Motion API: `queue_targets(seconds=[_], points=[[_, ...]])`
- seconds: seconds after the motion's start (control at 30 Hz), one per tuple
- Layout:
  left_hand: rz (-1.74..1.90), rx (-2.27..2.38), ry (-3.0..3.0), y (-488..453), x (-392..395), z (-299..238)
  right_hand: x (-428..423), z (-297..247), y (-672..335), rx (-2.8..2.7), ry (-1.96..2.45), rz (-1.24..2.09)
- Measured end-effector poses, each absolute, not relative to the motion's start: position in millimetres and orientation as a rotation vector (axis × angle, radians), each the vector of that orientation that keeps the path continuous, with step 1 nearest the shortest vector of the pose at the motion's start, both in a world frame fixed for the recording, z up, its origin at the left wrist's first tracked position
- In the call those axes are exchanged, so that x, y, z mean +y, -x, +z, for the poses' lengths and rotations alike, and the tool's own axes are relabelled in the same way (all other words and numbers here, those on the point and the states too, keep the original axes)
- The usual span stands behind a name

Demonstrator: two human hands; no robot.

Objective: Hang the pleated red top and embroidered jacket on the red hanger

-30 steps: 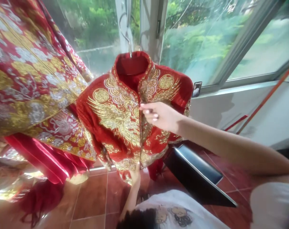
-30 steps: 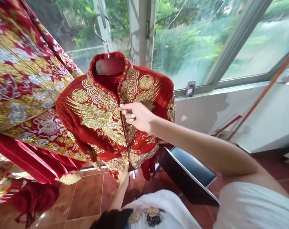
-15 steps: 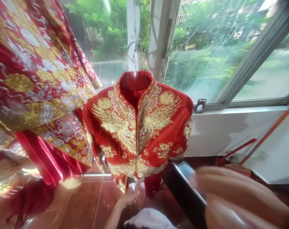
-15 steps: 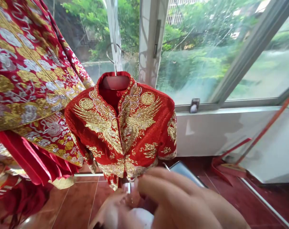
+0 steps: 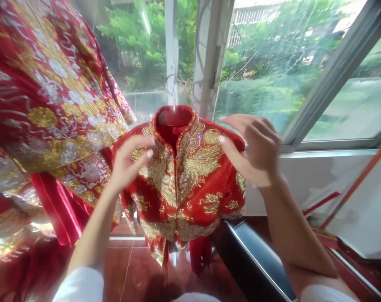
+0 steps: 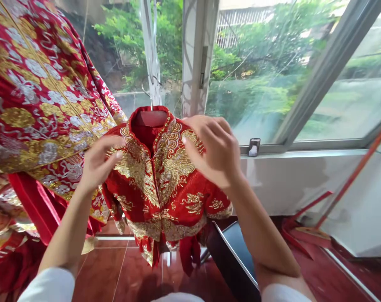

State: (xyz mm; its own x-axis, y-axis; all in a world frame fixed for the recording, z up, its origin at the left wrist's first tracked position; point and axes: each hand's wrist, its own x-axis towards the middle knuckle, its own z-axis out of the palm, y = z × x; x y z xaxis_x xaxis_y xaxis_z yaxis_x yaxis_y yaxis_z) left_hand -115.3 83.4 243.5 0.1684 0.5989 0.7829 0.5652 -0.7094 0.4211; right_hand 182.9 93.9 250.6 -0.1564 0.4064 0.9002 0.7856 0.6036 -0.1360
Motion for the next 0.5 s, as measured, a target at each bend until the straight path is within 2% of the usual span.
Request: queue_targets(seconds=[0.07,0.17,0.4,0.47,0.5], points=[[1.573,1.508,-2.548,128,115,272,127,249,-186,-1.85,1.016,-0.387],[1.219,1.787,-2.63,143,149,290,169,245,-202,-1.893,1.112,-0.172],[1.033,1.529,-2.382,165,160,298,216,251,-229,-1.755,1.04,0.478],[0.98,1.489,-2.297,169,162,294,217,248,-228,-1.745,1.06,0.499],[0.969,1.498,-2.289,171,162,292,215,244,-225,-1.722,1.073,0.402]])
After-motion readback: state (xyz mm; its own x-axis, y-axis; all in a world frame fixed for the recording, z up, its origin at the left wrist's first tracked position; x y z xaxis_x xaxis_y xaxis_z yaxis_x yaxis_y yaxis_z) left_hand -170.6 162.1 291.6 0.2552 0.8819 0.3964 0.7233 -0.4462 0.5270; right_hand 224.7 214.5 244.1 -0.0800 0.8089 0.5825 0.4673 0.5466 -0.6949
